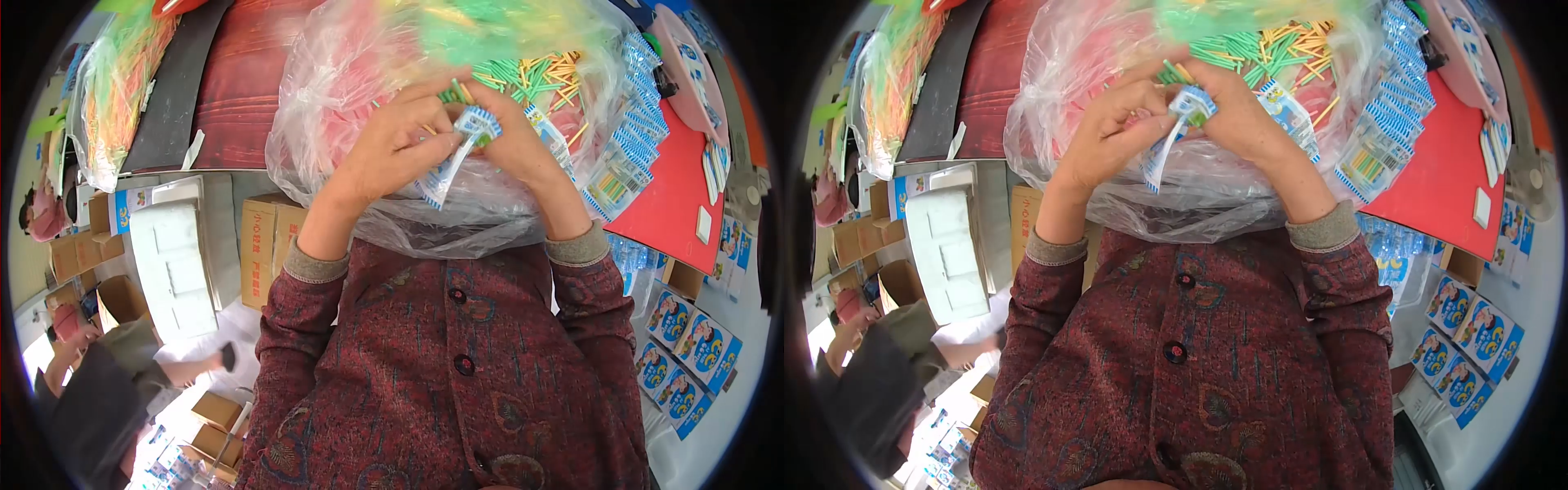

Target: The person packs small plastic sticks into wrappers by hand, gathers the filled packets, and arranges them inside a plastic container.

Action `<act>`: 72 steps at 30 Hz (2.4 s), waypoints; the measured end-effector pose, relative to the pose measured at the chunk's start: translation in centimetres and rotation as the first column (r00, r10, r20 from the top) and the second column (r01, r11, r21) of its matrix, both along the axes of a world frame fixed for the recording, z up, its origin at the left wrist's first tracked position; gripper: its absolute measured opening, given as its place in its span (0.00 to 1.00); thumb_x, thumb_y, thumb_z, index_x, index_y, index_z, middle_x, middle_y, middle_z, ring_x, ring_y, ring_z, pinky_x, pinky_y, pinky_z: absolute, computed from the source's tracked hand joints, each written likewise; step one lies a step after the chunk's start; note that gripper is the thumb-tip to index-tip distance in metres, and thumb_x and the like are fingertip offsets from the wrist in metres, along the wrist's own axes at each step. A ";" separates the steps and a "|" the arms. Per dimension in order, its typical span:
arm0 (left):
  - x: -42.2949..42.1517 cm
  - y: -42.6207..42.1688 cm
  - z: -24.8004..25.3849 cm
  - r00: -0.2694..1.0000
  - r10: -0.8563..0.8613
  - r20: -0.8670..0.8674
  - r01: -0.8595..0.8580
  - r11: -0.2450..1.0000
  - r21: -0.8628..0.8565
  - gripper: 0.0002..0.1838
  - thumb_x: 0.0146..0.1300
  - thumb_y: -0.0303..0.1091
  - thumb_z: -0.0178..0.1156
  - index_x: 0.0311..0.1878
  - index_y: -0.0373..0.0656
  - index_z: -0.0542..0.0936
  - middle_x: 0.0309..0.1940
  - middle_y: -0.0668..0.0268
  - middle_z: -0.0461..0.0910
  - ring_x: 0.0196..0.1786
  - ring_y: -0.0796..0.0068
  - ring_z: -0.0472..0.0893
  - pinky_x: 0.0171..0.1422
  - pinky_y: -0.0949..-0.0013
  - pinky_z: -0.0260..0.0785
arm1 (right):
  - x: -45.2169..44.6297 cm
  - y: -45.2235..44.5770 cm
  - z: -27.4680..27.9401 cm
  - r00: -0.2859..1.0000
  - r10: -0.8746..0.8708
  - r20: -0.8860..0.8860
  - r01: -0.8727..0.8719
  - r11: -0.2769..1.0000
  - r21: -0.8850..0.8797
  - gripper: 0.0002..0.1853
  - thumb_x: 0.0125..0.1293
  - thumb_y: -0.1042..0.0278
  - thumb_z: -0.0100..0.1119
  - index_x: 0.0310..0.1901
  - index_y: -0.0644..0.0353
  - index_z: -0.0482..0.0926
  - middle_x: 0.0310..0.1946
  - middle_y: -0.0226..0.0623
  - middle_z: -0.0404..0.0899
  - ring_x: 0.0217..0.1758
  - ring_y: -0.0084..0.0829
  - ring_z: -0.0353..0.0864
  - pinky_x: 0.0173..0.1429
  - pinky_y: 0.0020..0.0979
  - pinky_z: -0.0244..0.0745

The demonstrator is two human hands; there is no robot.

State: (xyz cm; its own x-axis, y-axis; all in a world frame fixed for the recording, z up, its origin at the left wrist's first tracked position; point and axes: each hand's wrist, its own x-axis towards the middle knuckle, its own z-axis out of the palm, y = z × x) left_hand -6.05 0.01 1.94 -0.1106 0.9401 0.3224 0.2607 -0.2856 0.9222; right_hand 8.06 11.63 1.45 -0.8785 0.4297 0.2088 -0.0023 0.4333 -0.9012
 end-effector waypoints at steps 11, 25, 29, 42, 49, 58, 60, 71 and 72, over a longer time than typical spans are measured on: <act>1.2 -1.6 -1.6 0.756 0.194 0.625 -0.217 0.975 -0.040 0.02 0.66 0.26 0.57 0.38 0.39 0.78 0.48 0.69 0.77 0.48 0.81 0.74 0.55 0.76 0.65 | -0.2 0.2 -0.8 0.939 -0.327 0.105 0.323 0.945 0.058 0.12 0.71 0.63 0.52 0.48 0.61 0.76 0.38 0.31 0.80 0.44 0.19 0.76 0.50 0.23 0.71; 1.1 -2.0 -1.2 0.932 0.263 0.250 -0.267 0.964 -0.019 0.04 0.57 0.22 0.64 0.35 0.41 0.80 0.40 0.71 0.76 0.44 0.80 0.73 0.51 0.77 0.65 | 0.5 0.6 1.2 0.896 -0.379 -0.230 -0.022 0.481 -0.877 0.16 0.72 0.66 0.49 0.55 0.66 0.69 0.46 0.44 0.80 0.50 0.37 0.80 0.56 0.35 0.75; 1.0 -2.3 -1.3 0.896 0.229 0.379 -0.215 0.973 -0.079 0.05 0.57 0.22 0.64 0.36 0.41 0.79 0.37 0.72 0.76 0.42 0.82 0.73 0.50 0.77 0.65 | 0.1 0.5 0.7 0.927 -0.315 -0.204 0.143 0.799 -0.584 0.19 0.72 0.64 0.49 0.58 0.68 0.67 0.45 0.42 0.81 0.50 0.32 0.79 0.58 0.31 0.73; 0.7 -2.6 -1.9 0.884 0.234 0.405 -0.263 0.965 0.018 0.06 0.58 0.21 0.63 0.37 0.40 0.79 0.35 0.71 0.76 0.40 0.81 0.73 0.48 0.76 0.65 | 0.0 -2.2 -0.3 0.959 -0.276 0.056 0.281 0.925 -0.255 0.11 0.73 0.65 0.48 0.52 0.58 0.74 0.45 0.31 0.81 0.45 0.24 0.79 0.50 0.32 0.76; 0.9 -3.1 -1.9 0.912 0.260 0.316 -0.299 0.951 0.081 0.06 0.55 0.21 0.66 0.35 0.39 0.80 0.37 0.66 0.78 0.42 0.76 0.75 0.48 0.73 0.68 | 1.1 -0.8 0.8 0.955 -0.297 -0.003 0.287 0.923 -0.255 0.09 0.73 0.67 0.46 0.47 0.60 0.74 0.47 0.35 0.79 0.49 0.36 0.80 0.59 0.39 0.72; 1.7 -2.4 -2.0 0.927 0.324 0.189 -0.354 0.922 0.157 0.06 0.54 0.22 0.66 0.35 0.40 0.81 0.39 0.64 0.79 0.43 0.74 0.77 0.48 0.73 0.69 | 1.0 -2.5 6.4 0.777 -0.416 -0.472 -0.210 0.535 -0.818 0.11 0.75 0.64 0.40 0.48 0.60 0.70 0.42 0.40 0.78 0.59 0.44 0.73 0.66 0.44 0.64; 1.8 -2.4 -1.9 0.925 0.340 0.170 -0.366 0.918 0.153 0.06 0.54 0.22 0.66 0.35 0.40 0.81 0.40 0.64 0.79 0.44 0.74 0.77 0.48 0.73 0.69 | 1.2 -3.2 6.4 0.797 -0.390 -0.462 -0.100 0.668 -0.737 0.11 0.75 0.63 0.41 0.47 0.62 0.69 0.39 0.40 0.79 0.51 0.37 0.76 0.58 0.38 0.70; 1.7 -2.3 -1.6 0.921 0.370 0.123 -0.387 0.902 0.189 0.07 0.51 0.22 0.68 0.34 0.41 0.81 0.39 0.65 0.79 0.44 0.72 0.76 0.48 0.71 0.69 | 2.0 -3.5 5.2 0.922 -0.170 -0.348 0.204 0.977 0.064 0.08 0.74 0.70 0.44 0.46 0.65 0.68 0.35 0.39 0.78 0.44 0.31 0.81 0.61 0.41 0.69; 1.7 -2.3 -1.5 0.921 0.369 0.124 -0.387 0.903 0.188 0.07 0.51 0.22 0.68 0.34 0.41 0.81 0.39 0.65 0.79 0.44 0.72 0.76 0.48 0.71 0.69 | 2.0 -3.6 5.1 0.922 -0.170 -0.347 0.205 0.977 0.064 0.08 0.74 0.70 0.44 0.46 0.65 0.68 0.35 0.39 0.78 0.44 0.31 0.81 0.61 0.41 0.69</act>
